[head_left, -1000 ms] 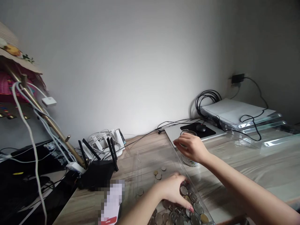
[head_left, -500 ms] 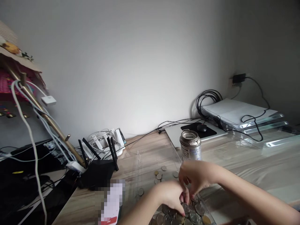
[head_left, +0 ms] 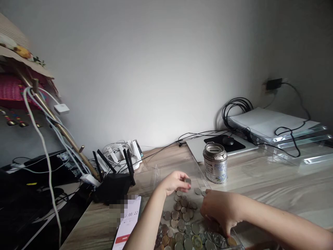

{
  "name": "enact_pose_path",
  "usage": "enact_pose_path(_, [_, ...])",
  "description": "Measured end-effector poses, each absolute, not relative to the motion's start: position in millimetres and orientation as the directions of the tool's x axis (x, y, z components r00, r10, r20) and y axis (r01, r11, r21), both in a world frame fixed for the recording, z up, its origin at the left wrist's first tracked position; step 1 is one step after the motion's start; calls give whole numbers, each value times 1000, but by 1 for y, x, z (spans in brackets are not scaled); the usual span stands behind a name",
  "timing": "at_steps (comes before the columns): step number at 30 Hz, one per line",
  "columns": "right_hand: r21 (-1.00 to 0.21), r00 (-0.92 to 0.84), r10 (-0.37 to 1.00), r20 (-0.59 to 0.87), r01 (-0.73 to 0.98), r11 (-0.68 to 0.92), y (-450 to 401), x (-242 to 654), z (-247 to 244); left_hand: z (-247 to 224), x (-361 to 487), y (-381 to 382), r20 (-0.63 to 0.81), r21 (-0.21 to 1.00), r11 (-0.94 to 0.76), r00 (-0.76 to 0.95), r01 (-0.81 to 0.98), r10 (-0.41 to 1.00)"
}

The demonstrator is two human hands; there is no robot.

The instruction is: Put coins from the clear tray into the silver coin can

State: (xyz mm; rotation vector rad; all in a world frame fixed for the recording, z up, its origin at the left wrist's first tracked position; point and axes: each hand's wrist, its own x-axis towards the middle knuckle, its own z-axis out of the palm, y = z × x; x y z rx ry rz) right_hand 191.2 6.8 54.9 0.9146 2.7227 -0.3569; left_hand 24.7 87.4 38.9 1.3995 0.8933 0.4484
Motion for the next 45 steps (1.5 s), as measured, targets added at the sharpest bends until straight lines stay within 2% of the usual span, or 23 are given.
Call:
enact_pose_path(2, [-174,-770,546,-330,618,767,6,189,56,37,24,95,-257,946,319,479,-51,839])
enact_pose_path(4, [-222,-781,538,-317,613,758,5,188,57,33,26,100,-283,907,379,404,-181,870])
enact_pose_path(8, [-302,-791,502,-348,602,739,7,188,57,24,32,102,-371,877,454,382,-157,847])
enact_pose_path(10, [-318,-773,486,-407,619,719,9,188,55,21,35,101,-418,864,493,404,-100,814])
enact_pose_path(13, [-407,-775,409,-482,612,678,16,189,55,18,39,97,-484,844,536,458,18,746])
enact_pose_path(15, [-469,-790,461,-404,611,637,22,192,56,15,42,95,-513,833,547,482,81,711])
enact_pose_path(17, [-492,-756,620,-208,629,602,29,196,60,13,45,93,-531,826,550,492,122,689])
enact_pose_path(19, [-488,-664,748,11,649,583,38,200,62,12,47,91,-553,812,556,533,175,640])
enact_pose_path(22, [-436,-566,799,203,678,591,50,204,63,10,50,91,-545,804,546,659,235,519])
enact_pose_path(26, [-405,-548,793,265,683,607,55,201,60,10,52,90,-513,815,527,722,240,464])
enact_pose_path(32, [-397,-520,760,390,650,649,48,196,63,10,51,91,-430,835,541,735,102,524])
enact_pose_path(35, [-368,-368,741,562,691,622,47,207,74,8,50,92,-451,829,551,697,96,557])
enact_pose_path(38, [-349,-145,696,703,783,515,54,233,89,6,51,92,-506,826,535,649,175,568])
enact_pose_path(41, [-365,12,723,691,869,334,67,263,100,6,51,90,-466,870,450,634,202,618])
enact_pose_path(45, [-413,4,842,540,872,262,84,289,103,8,51,84,-394,917,340,605,208,692])
